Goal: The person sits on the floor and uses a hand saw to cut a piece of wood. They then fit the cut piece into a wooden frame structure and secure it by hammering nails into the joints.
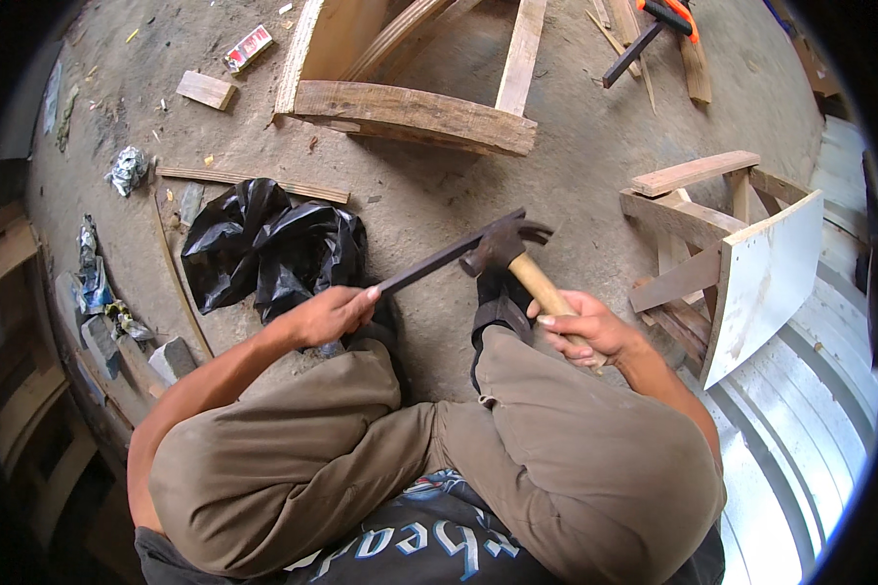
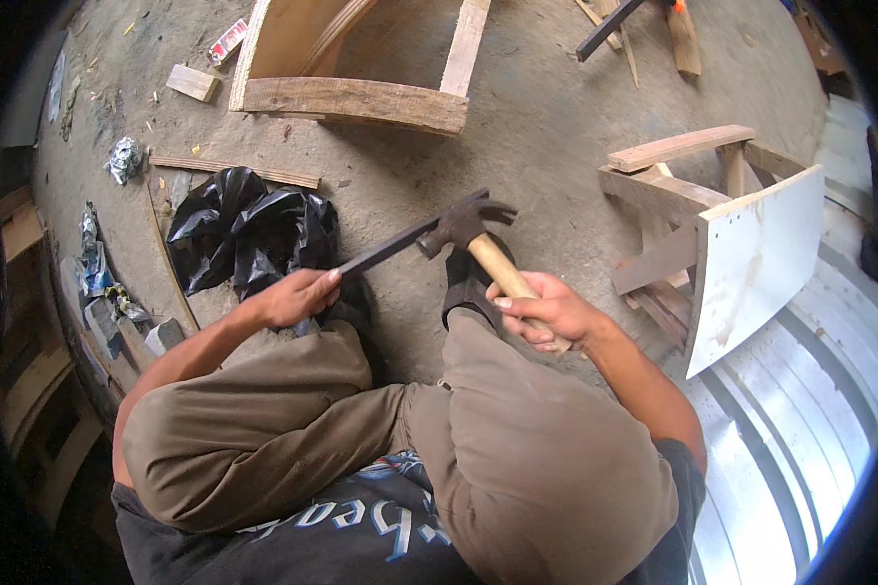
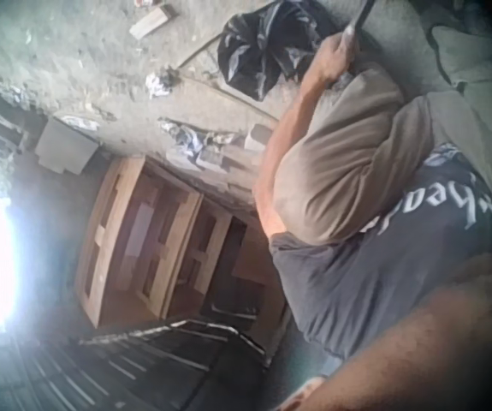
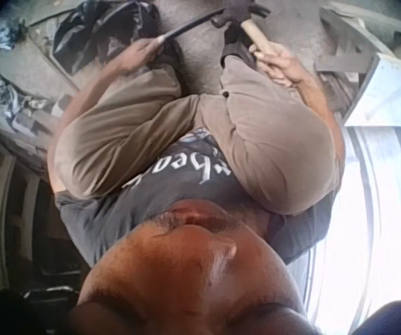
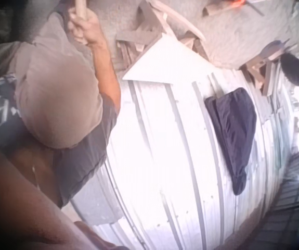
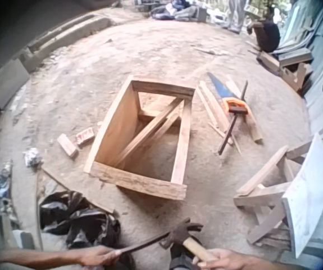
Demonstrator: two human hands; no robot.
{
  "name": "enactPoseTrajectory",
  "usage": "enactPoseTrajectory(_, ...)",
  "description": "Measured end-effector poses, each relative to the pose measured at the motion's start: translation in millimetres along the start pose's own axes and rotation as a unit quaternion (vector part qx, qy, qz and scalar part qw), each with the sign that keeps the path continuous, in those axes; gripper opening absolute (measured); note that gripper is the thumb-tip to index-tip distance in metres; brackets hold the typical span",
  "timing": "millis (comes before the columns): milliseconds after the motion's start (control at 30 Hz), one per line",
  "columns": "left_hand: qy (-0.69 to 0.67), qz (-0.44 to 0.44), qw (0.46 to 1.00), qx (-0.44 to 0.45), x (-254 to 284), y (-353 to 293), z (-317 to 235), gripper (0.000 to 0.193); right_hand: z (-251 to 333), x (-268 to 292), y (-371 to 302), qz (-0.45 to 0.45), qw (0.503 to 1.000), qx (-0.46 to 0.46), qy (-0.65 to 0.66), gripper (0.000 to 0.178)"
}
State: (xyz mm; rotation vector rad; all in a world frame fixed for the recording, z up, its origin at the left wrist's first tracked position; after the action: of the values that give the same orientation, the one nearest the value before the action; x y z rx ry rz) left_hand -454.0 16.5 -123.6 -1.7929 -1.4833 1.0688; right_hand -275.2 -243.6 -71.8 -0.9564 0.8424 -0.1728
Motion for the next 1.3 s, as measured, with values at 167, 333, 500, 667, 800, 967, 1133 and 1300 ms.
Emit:
enactPoseTrajectory(167, 0.079, -0.009, 0.997, 0.008, 1, -13, 6, 0.060, -27, 2, 19, -0.052, 0.996, 0.021, -0.073, 0.023)
enactPoseTrajectory(333, 0.104, -0.051, 0.993, -0.027, 9, -20, -11, 0.061, -15, -4, 22, -0.110, 0.981, 0.116, -0.114, 0.022)
enactPoseTrajectory(500, -0.199, -0.007, 0.973, 0.114, -52, -20, -5, 0.059, -7, -9, 37, -0.219, 0.952, 0.196, -0.088, 0.022)
enactPoseTrajectory(667, -0.151, -0.057, 0.987, 0.011, -2, -8, -57, 0.057, 23, 19, 24, -0.269, 0.950, 0.157, 0.018, 0.020)
enactPoseTrajectory(800, -0.176, 0.038, 0.979, 0.094, -16, -9, -26, 0.062, 13, 43, 0, -0.262, 0.957, 0.104, -0.074, 0.024)
enactPoseTrajectory(967, -0.335, 0.148, 0.924, 0.108, -29, 11, 2, 0.061, -8, 107, 26, -0.353, 0.879, 0.166, -0.276, 0.030)
enactPoseTrajectory(1133, -0.352, 0.148, 0.918, 0.111, -19, 6, -1, 0.059, 44, 56, 4, -0.557, 0.503, 0.261, -0.607, 0.047)
enactPoseTrajectory(1300, -0.282, 0.169, 0.939, 0.097, -16, 6, -6, 0.064, 64, 42, 53, -0.425, 0.808, 0.381, -0.147, 0.044)
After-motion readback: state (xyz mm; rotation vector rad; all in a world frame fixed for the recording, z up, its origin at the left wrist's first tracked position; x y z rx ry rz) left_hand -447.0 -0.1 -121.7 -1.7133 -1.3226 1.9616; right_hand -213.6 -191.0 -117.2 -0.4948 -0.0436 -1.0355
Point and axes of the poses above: each hand's wrist, its own y-axis towards the middle knuckle, its own x-axis out of the back of the hand, z = x × y, the point moved 8 cm from there along y, towards the middle knuckle, and after that the axes turned 9 degrees about -y, right-handed, at the moved point
